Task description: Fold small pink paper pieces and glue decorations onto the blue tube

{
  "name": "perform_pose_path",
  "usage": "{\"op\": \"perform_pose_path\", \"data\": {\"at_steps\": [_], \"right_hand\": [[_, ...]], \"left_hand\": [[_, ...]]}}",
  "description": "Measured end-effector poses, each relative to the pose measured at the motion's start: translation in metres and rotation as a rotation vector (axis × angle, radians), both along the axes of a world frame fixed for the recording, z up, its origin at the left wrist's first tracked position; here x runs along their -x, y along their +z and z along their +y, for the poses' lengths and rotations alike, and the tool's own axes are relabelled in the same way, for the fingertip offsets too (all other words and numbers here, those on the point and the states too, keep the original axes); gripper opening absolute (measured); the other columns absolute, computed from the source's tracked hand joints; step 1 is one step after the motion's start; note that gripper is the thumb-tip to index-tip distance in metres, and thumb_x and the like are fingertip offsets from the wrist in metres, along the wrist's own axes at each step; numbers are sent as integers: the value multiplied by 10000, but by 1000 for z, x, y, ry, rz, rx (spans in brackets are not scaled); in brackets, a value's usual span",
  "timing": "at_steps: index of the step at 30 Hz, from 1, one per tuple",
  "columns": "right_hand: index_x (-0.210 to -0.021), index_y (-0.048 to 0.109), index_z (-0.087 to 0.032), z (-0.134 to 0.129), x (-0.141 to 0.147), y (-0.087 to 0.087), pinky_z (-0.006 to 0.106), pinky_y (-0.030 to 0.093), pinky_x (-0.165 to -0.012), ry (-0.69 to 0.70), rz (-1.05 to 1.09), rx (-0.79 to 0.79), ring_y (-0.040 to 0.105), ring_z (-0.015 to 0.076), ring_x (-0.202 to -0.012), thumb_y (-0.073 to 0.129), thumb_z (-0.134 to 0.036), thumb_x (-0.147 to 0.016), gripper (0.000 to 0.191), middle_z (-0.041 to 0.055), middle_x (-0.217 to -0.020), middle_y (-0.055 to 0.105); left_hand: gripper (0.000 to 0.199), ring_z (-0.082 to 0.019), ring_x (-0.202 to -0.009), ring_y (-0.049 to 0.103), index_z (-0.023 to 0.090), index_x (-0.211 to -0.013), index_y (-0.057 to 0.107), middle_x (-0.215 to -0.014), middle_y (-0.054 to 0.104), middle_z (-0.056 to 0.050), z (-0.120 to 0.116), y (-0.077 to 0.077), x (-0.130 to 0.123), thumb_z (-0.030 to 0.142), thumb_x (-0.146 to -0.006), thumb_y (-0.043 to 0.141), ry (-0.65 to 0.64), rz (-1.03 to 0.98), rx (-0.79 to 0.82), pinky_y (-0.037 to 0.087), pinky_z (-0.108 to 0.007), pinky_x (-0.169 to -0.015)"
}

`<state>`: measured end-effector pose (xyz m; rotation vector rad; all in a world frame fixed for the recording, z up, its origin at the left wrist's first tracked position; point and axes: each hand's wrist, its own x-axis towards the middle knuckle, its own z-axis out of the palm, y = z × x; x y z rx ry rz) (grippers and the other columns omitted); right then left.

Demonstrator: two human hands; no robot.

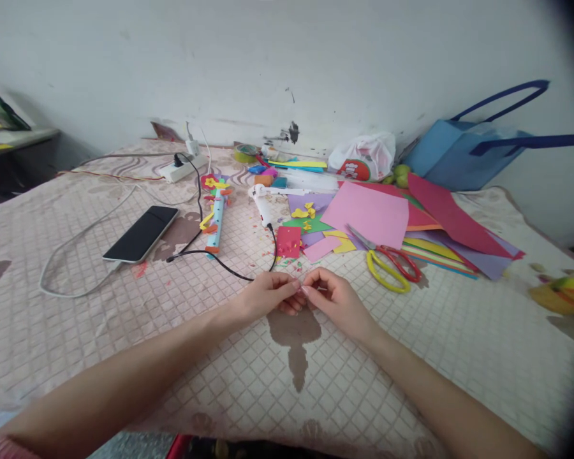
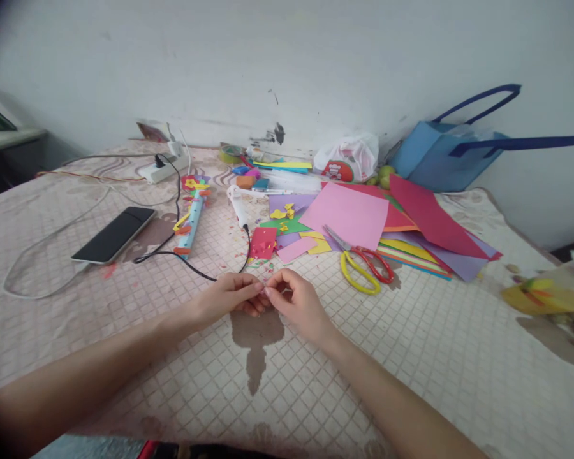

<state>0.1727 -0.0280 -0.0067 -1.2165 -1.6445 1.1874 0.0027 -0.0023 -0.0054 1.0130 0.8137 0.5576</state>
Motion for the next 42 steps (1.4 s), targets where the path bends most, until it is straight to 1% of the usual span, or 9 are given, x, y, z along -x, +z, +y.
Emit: {"op": "perform_pose_path", "data": {"at_steps": [5,11,15,21,24,28,33,38,42], "right_hand": [[-819,515,-197,2,-1,-4,242,461,-575,-5,74,109,539,118,-654,563,-294,-806,109,-7,-748,544],[-832,530,-185,2,-1,0,238,457,-566,14,134,161,553,115,-654,562,-327,-818,146,-4,-735,563],[-827,546,-182,3,-2,3,247,460,-564,3,134,165,539,116,-629,546,-361,-826,179,-1,-720,564],[-792,526,-176,2,-1,2,221,415,-529,-2,122,176,507,93,-579,590,-295,-798,135,-18,-690,549],[-769,511,-175,2,-1,1,213,382,-498,-3,112,169,476,82,-540,579,-284,-803,133,-32,-653,522],[-751,499,-179,2,-1,1,214,374,-492,-10,106,155,468,83,-532,574,-280,-800,135,-38,-640,508],[-739,490,-183,1,-1,0,212,368,-483,-26,83,150,462,81,-521,564,-265,-801,126,-46,-630,490],[-734,487,-185,2,0,1,211,368,-473,-32,70,148,455,80,-512,557,-260,-798,121,-47,-632,479],[-736,491,-185,2,0,1,212,369,-473,-34,61,136,451,81,-514,555,-252,-797,111,-48,-632,475]], "left_hand": [[286,-89,-618,597,102,-760,621,-686,656,-27,0,3,0,375,-709,687,-30,45,-40,496,-226,-633],[230,-86,-628,593,97,-768,623,-698,655,-29,1,5,1,320,-739,668,-31,58,-32,493,-226,-638],[245,-86,-635,593,96,-781,628,-734,662,-41,2,4,1,334,-737,666,-1,63,-48,488,-226,-639],[240,-90,-620,595,88,-773,611,-708,650,-40,1,-1,1,324,-747,648,-7,79,-116,494,-225,-623],[230,-85,-607,588,89,-763,606,-709,644,-39,-1,0,0,318,-760,628,-4,91,-149,489,-214,-608],[200,-80,-605,581,94,-752,597,-703,629,-28,-2,2,-1,292,-778,599,3,116,-195,487,-205,-603],[227,-101,-624,593,113,-761,588,-703,627,-27,-3,-1,0,339,-778,591,3,153,-260,501,-232,-622],[245,-121,-635,604,130,-805,582,-721,619,-22,-2,-4,2,372,-770,591,30,227,-352,506,-251,-607],[241,-113,-617,599,125,-789,571,-713,622,-21,-1,-3,1,359,-751,613,38,216,-309,499,-240,-591]]}}
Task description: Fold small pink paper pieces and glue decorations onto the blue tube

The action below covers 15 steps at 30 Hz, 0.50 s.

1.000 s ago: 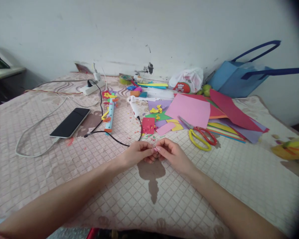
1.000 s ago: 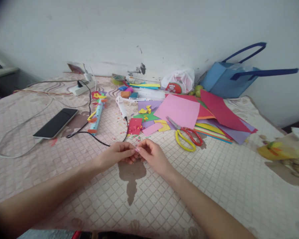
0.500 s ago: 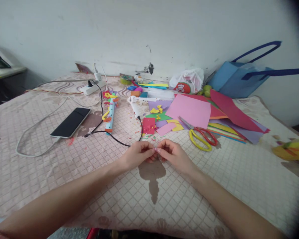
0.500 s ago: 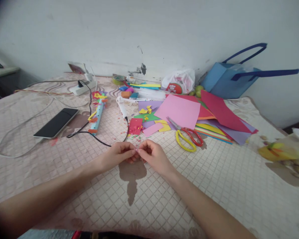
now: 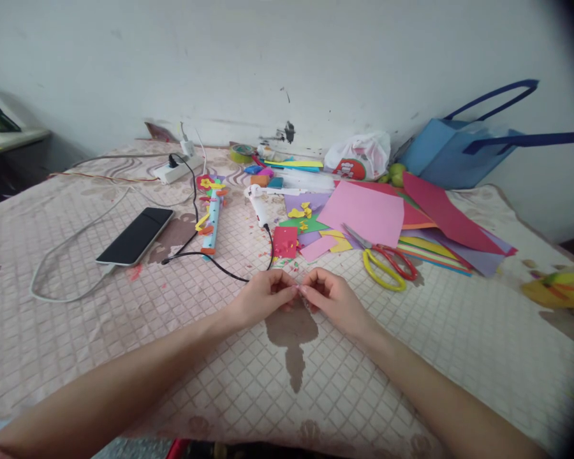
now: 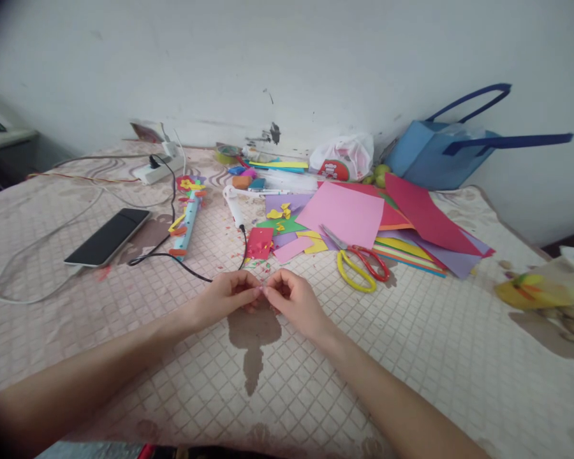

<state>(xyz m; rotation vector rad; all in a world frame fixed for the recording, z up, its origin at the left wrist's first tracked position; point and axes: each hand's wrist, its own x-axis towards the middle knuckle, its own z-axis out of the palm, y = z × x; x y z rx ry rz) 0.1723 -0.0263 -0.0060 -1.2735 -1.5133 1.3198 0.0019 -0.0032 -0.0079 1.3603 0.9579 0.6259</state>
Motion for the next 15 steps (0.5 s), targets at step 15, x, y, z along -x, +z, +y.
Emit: {"op": "perform_pose_path", "data": {"at_steps": [15], "right_hand": [[-728,508,-178,0,-1,-1,218,410,-489,22,11,35,488,88,-523,570,-267,-794,127,-33,-630,515]], "left_hand": [[200,-98,-589,583,125,-757,572,-658,615,-6,-1,1,-1,317,-741,628,23,-45,56,468,-211,-572]]}}
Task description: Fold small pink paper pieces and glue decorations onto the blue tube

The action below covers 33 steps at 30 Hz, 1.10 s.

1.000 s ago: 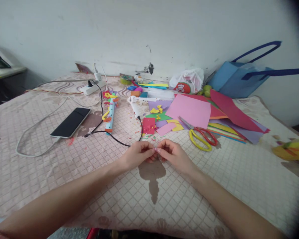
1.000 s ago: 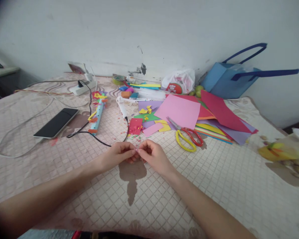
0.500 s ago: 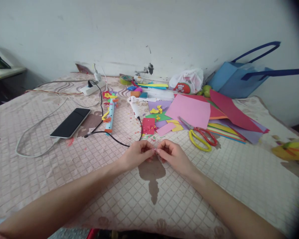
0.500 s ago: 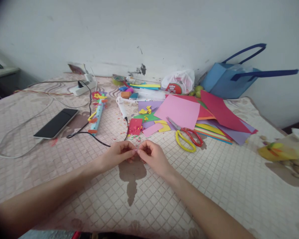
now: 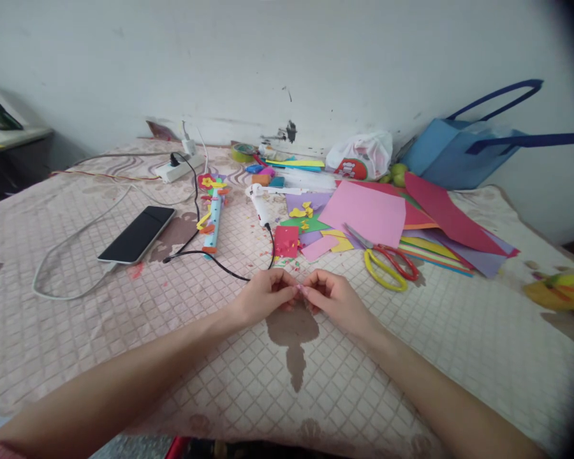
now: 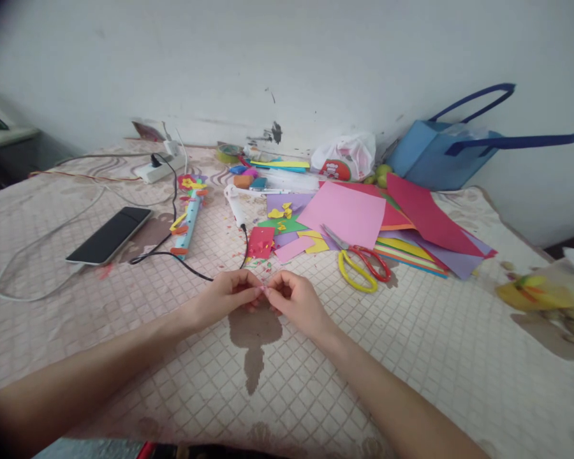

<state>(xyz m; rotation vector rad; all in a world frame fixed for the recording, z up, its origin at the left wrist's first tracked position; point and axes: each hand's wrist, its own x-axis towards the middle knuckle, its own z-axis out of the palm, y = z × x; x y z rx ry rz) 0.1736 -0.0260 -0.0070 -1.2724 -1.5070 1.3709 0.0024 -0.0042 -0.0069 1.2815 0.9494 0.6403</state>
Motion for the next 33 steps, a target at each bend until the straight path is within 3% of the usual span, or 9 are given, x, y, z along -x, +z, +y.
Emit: {"op": "perform_pose_path", "data": {"at_steps": [13,25,33], "right_hand": [[-726,498,-179,-2,0,3,212,395,-486,-2,3,-29,472,83,-519,558,-249,-804,121,-44,-622,496],[-688,497,-186,-4,0,2,220,384,-498,11,-64,-71,461,94,-535,537,-242,-805,135,-35,-612,481],[-714,515,-184,-5,2,5,223,405,-512,8,-15,-45,488,96,-547,538,-248,-804,112,-30,-641,513]], "left_hand": [[204,-86,-555,560,126,-744,548,-623,596,8,1,3,1,307,-724,638,-10,-8,31,442,-192,-533],[203,-99,-559,563,135,-745,551,-622,598,0,0,1,0,327,-738,617,-56,11,-74,425,-207,-538],[210,-88,-532,552,124,-731,550,-609,591,3,1,0,1,319,-732,630,-44,-27,10,427,-202,-532]]}}
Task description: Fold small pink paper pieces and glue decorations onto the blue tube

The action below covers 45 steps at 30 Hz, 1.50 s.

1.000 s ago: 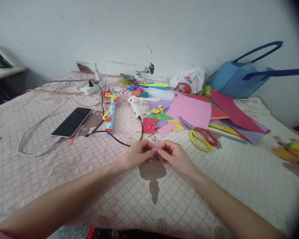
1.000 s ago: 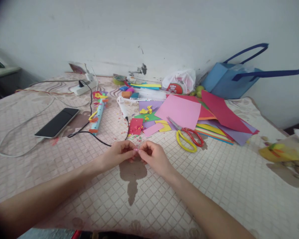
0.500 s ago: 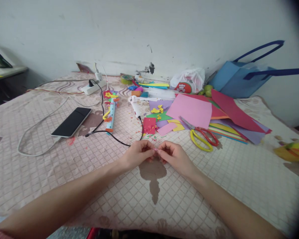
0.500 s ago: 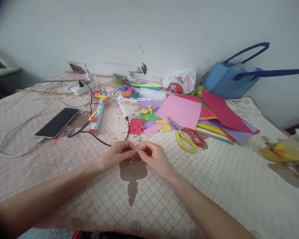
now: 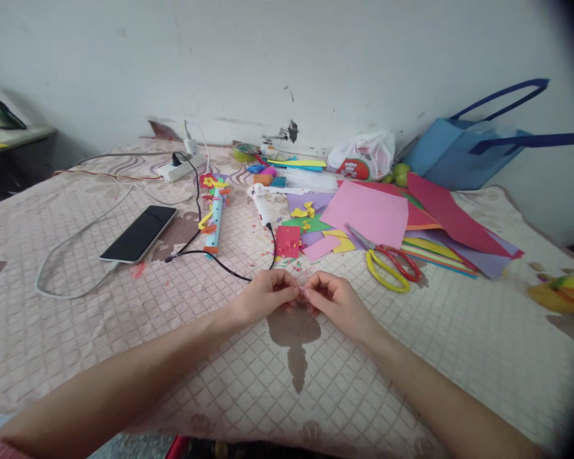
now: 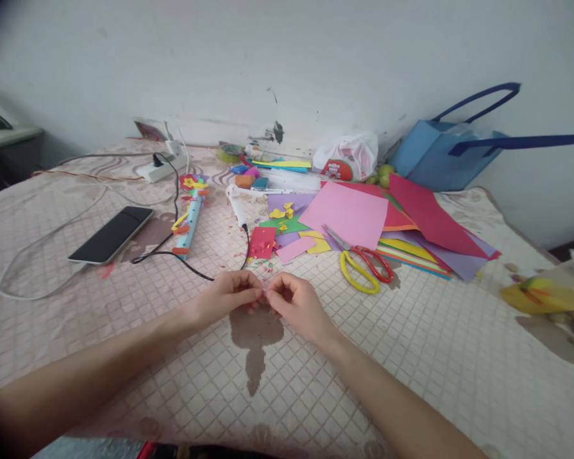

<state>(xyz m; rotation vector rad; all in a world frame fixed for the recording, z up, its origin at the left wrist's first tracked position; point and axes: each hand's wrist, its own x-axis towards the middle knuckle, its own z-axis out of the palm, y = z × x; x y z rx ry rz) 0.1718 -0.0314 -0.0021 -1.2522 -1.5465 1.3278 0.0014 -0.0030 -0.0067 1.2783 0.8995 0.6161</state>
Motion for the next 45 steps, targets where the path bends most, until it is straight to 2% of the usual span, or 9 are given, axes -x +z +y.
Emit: {"op": "perform_pose_path", "data": {"at_steps": [5,12,20,27,32,36,45], "right_hand": [[-706,521,-182,1,0,0,225,427,-523,5,22,46,500,99,-553,556,-273,-794,131,-25,-640,519],[-702,509,-187,1,0,-3,221,419,-522,-20,22,6,480,96,-545,535,-258,-809,131,-34,-611,503],[-730,522,-189,1,1,-4,224,430,-522,-27,36,18,495,101,-555,554,-311,-811,151,-26,-638,520],[-709,511,-187,0,0,-5,225,421,-526,-12,63,23,488,98,-555,552,-286,-813,149,-36,-625,501],[-710,516,-189,0,2,-2,223,396,-512,-38,16,-28,474,98,-535,552,-276,-811,138,-36,-606,503],[-745,528,-190,1,3,-1,226,412,-516,-40,49,0,494,100,-545,551,-289,-812,122,-30,-640,521],[-730,513,-188,2,2,-2,220,407,-528,-26,71,14,488,91,-545,533,-253,-820,113,-38,-635,514]], "left_hand": [[212,-89,-545,549,124,-742,552,-621,597,-3,0,-1,0,326,-748,617,-9,14,-49,421,-203,-534],[275,-93,-538,557,132,-728,535,-624,601,2,0,-1,-1,388,-725,636,-1,-9,16,431,-211,-533],[260,-86,-531,547,129,-725,542,-596,597,5,-1,2,0,367,-723,647,29,-10,-8,399,-190,-511],[257,-87,-532,556,128,-725,552,-602,602,1,0,-1,1,365,-722,651,14,7,-32,393,-188,-510],[274,-81,-523,550,124,-730,552,-616,604,-1,-1,1,-1,378,-718,654,37,-46,36,417,-197,-521],[255,-77,-539,545,123,-719,559,-610,599,6,-1,4,-1,352,-707,670,58,-80,55,427,-194,-536],[276,-83,-531,540,119,-735,547,-619,592,-3,-1,-2,-1,378,-729,644,35,-41,7,431,-205,-524]]}}
